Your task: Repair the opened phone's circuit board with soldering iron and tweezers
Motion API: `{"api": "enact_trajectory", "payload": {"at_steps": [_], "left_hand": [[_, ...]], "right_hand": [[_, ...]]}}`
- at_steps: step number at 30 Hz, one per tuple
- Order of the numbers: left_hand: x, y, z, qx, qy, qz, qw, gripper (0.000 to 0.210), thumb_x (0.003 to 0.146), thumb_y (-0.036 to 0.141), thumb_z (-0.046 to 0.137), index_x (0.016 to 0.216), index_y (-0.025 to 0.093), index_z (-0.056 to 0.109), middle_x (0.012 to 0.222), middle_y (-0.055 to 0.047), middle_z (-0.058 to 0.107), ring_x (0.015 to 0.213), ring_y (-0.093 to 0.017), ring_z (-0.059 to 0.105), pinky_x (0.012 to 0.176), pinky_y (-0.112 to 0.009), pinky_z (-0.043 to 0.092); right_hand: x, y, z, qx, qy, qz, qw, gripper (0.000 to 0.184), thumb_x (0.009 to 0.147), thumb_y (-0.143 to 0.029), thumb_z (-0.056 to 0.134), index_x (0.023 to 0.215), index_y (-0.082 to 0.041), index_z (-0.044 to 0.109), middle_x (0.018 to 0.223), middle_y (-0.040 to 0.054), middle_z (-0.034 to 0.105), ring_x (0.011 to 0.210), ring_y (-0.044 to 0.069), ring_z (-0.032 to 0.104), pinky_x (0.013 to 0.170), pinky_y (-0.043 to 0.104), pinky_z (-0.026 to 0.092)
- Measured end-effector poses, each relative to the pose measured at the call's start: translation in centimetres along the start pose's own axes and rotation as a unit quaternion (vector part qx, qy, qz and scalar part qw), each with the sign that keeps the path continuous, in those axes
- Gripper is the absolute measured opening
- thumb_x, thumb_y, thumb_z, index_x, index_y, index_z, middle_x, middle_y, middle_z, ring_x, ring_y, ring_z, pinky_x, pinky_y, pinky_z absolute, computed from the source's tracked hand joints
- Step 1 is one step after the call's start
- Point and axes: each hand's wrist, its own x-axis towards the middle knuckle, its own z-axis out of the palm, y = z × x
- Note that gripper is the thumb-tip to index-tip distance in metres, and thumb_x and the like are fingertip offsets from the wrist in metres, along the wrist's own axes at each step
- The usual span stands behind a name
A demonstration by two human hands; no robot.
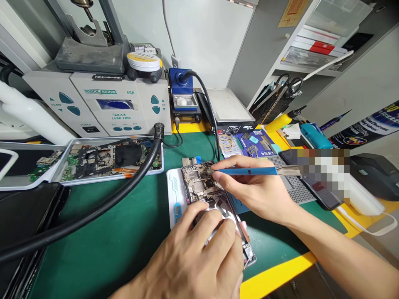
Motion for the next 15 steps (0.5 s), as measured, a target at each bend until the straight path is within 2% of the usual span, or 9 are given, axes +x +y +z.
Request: {"api": "enact_trajectory", "payload": {"at_steps": [11, 15], "left_hand": [[0.21, 0.02, -0.08, 0.002, 0.002, 0.002, 1.000, 0.021, 0.093, 0.017, 0.055, 0.104, 0.013, 0.073, 0.100, -0.006, 0.072, 0.100, -0.026, 0.061, 0.095, -0.049, 0.050], [0.09, 0.03, 0.07, 0.003, 0.002, 0.004, 1.000, 0.021, 0.092, 0.018, 0.055, 0.103, 0.013, 0.072, 0.100, -0.006, 0.071, 0.099, -0.026, 0.062, 0.095, -0.049, 0.051]], "right_hand": [[0.06, -0.18, 0.10, 0.027, 0.003, 0.023, 0.999, 0.010, 0.090, -0.027, 0.074, 0.095, -0.020, 0.079, 0.083, -0.0009, 0.076, 0.062, 0.008, 0.064, 0.051, 0.015, 0.051], [-0.05, -0.13, -0.01, -0.001, -0.004, -0.005, 1.000, 0.013, 0.090, -0.028, 0.075, 0.099, -0.021, 0.080, 0.087, 0.0003, 0.078, 0.069, 0.010, 0.067, 0.055, 0.016, 0.051]]}}
